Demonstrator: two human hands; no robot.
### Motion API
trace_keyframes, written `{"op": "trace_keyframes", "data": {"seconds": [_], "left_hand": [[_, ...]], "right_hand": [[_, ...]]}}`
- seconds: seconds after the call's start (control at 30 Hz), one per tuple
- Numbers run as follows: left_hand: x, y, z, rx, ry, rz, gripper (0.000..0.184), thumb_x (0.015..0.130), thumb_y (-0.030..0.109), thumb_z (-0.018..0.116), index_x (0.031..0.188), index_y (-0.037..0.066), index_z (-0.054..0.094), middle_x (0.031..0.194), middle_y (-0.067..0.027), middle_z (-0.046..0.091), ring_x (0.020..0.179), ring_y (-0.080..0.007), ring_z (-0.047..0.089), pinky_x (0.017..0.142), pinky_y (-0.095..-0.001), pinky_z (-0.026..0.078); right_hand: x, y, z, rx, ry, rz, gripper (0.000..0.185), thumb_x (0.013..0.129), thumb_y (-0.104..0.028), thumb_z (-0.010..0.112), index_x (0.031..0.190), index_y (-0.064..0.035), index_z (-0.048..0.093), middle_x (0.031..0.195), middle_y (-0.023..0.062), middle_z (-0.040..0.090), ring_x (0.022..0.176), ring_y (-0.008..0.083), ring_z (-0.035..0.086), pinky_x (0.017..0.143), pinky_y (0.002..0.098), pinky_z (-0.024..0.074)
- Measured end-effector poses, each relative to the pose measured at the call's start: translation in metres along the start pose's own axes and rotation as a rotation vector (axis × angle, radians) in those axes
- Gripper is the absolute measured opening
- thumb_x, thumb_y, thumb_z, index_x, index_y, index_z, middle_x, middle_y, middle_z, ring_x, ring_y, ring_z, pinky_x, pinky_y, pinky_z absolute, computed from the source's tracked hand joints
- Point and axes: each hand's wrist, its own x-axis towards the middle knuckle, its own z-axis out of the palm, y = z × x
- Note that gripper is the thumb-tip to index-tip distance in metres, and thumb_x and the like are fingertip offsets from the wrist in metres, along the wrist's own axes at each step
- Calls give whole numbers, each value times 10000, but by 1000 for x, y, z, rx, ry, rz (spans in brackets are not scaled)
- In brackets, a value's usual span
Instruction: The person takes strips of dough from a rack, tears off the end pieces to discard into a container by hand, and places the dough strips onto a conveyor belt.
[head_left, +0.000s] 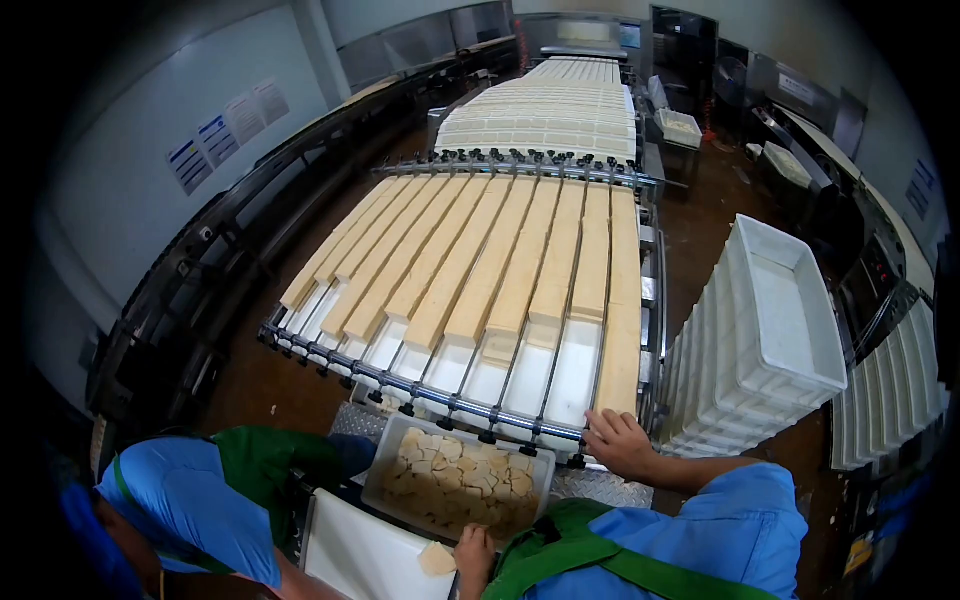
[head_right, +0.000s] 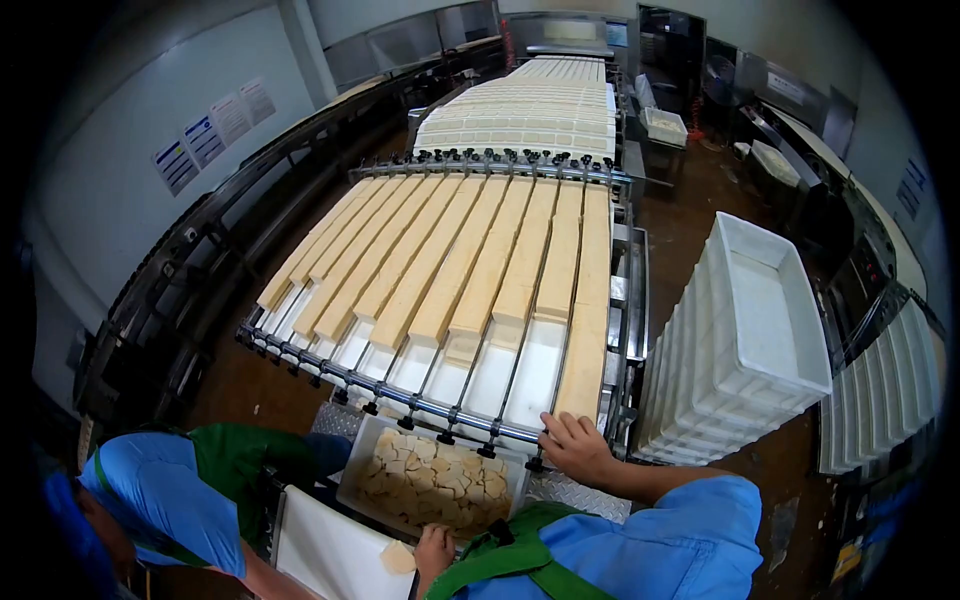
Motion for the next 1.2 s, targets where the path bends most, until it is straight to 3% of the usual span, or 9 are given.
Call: {"op": "trace_keyframes", "data": {"seconds": [0.17,0.37,1.0,1.2], "left_hand": [[-1,-2,2,-2,5,24,82,797,119,622,863,86,658,902,-79,626,753,-284,634,648,-373,529],[-3,0,-1,1,-31,-23,108,807,130,611,889,95,672,867,-90,637,759,-286,633,663,-375,527],[-5,-1,1,4,-19,-14,89,781,128,618,856,99,655,795,-83,632,718,-280,633,628,-389,518],[-7,-3,2,6,-11,-9,97,777,129,621,861,100,660,797,-80,633,722,-277,632,639,-384,516]], "right_hand": [[-3,6,-3,14,-27,-8,478,724,-363,695,1108,-103,578,1228,129,537,1042,283,525,822,399,425],[-3,7,-7,54,-73,82,605,715,-446,701,1195,-114,543,1210,122,540,1045,284,520,843,409,412],[-11,12,7,-5,-86,184,582,763,-482,653,1223,-143,546,1224,115,534,1058,284,518,867,405,407],[-5,11,0,52,-115,199,654,748,-529,647,1229,-102,528,1250,133,522,1070,301,510,897,420,399]]}}
